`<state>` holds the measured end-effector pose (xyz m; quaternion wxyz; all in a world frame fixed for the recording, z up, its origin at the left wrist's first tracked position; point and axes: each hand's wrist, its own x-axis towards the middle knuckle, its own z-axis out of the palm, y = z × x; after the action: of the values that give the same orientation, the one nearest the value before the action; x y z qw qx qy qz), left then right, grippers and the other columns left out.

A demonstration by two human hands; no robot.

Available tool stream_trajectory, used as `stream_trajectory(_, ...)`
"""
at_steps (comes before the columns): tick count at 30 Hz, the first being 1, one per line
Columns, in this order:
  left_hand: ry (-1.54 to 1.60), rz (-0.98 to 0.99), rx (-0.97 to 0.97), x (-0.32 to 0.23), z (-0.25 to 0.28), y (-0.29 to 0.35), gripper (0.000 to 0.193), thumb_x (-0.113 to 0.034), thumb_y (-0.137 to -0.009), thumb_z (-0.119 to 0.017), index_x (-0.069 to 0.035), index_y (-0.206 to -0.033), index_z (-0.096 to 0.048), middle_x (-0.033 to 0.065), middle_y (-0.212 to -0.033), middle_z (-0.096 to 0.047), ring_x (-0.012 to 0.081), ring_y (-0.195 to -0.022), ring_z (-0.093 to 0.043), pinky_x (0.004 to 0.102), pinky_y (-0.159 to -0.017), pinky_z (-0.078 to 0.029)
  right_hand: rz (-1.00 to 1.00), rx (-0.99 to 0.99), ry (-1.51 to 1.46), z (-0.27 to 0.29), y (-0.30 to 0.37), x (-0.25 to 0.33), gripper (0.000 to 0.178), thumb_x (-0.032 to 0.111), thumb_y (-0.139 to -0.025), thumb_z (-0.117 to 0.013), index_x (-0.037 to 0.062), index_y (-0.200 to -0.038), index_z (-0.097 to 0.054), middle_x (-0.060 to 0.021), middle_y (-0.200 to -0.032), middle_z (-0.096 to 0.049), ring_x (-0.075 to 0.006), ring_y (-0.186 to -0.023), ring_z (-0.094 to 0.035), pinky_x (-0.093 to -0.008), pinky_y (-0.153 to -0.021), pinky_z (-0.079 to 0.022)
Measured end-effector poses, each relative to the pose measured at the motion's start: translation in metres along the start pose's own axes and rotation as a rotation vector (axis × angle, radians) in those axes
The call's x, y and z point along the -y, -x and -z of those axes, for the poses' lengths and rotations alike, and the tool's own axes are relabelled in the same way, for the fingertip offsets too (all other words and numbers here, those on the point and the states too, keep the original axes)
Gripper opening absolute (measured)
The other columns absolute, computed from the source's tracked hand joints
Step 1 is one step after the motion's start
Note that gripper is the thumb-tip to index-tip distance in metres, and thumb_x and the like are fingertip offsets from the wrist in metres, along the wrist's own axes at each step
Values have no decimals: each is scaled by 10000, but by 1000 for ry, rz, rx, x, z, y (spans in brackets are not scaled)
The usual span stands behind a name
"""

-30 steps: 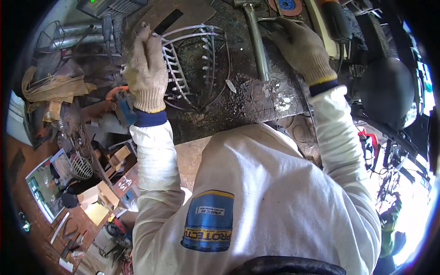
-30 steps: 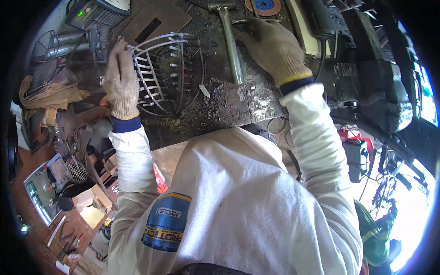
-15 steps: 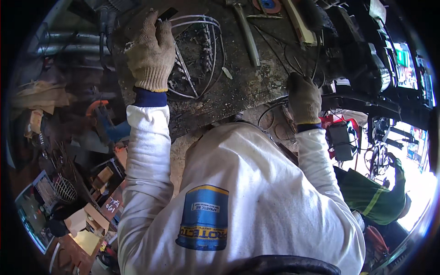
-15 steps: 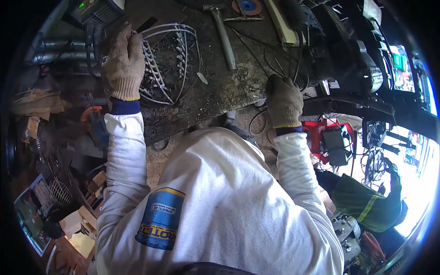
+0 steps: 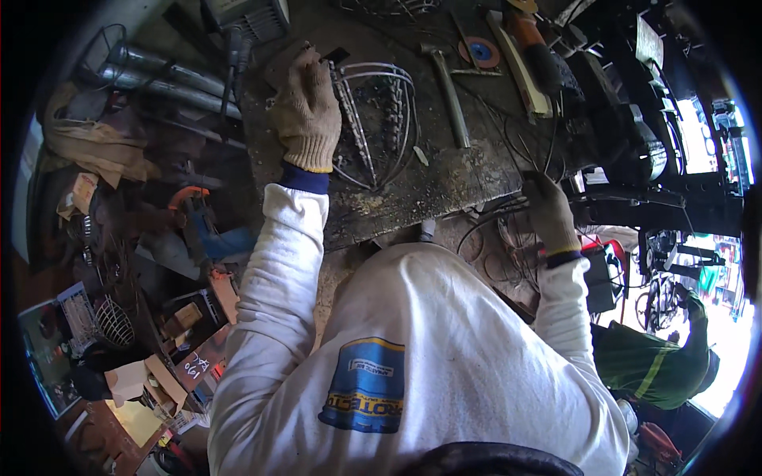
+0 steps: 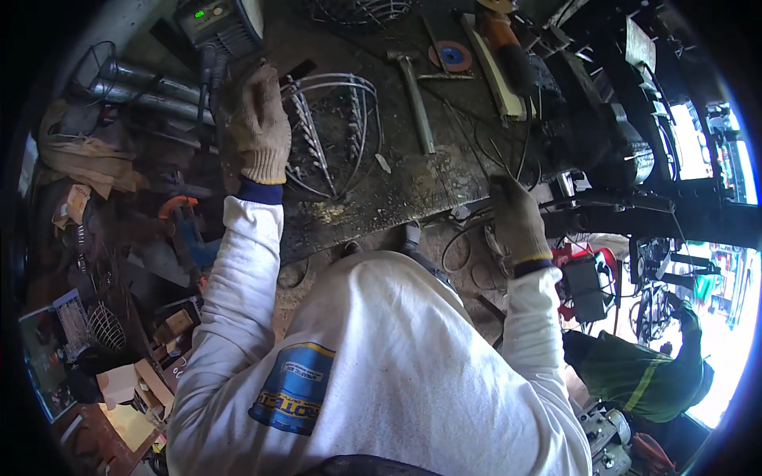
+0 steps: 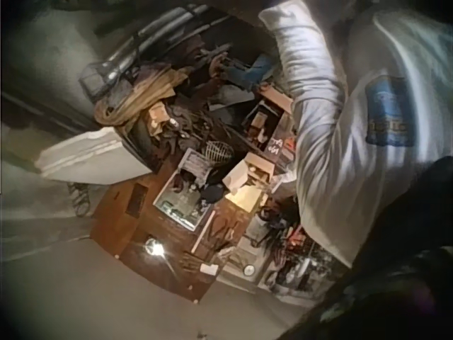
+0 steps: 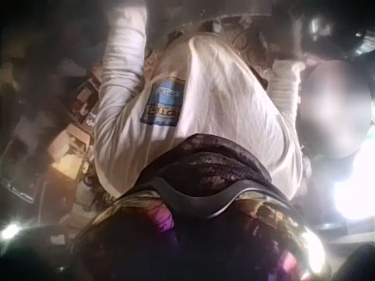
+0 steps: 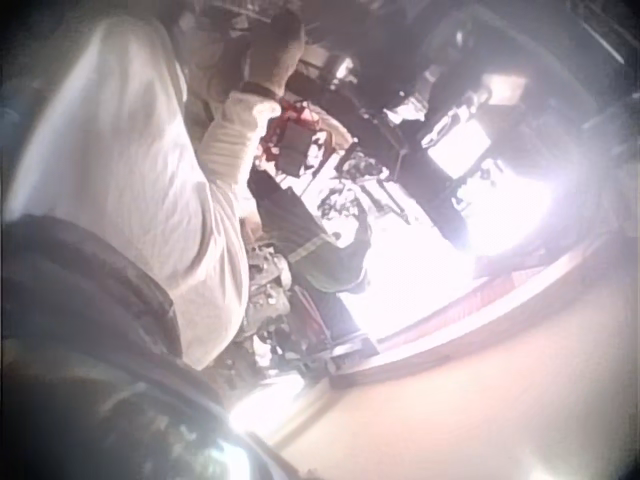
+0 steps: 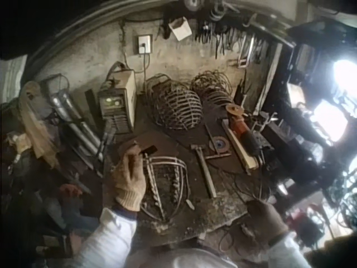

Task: The person welds components onto a curved metal frame using a welding rod, then uses a hammer and a small tool to adjust the metal pieces.

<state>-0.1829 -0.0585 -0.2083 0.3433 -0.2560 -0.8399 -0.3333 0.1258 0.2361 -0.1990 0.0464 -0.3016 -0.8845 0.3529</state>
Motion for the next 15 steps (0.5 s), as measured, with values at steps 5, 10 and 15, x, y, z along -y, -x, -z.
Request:
stream_trajectory(5, 624, 167, -201, -14, 35, -2, 324, -175, -1098, -451, 22, -1317, -587, 183, -1282, -678, 282, -1201, -655, 391, -1074, -499, -197, 54, -364, 9, 49, -1, 339, 207, -1043, -553, -8, -1281, -664, -48, -928, -701, -100, -785, -623, -286, -681, -499)
stream_trajectory(10, 734, 63, -65, -41, 92, 29, 341, -197, -1090, -475, 1, -1356, -557, 200, -1202, -698, 308, -1084, -699, 419, -965, -575, -92, -173, -535, -8, 93, 22, 331, 182, -1041, -568, 1, -1307, -647, 7, -951, -673, -68, -743, -586, -236, -641, -495)
stream_trajectory(15, 837, -148, 371, -107, 93, 81, 292, -233, -1046, -603, -45, -1266, -646, 159, -1125, -712, 268, -979, -725, 385, -829, -596, 86, -249, -722, -40, 80, 79, 303, 106, -1020, -589, -29, -1287, -635, -27, -925, -664, -84, -750, -598, -243, -660, -512)
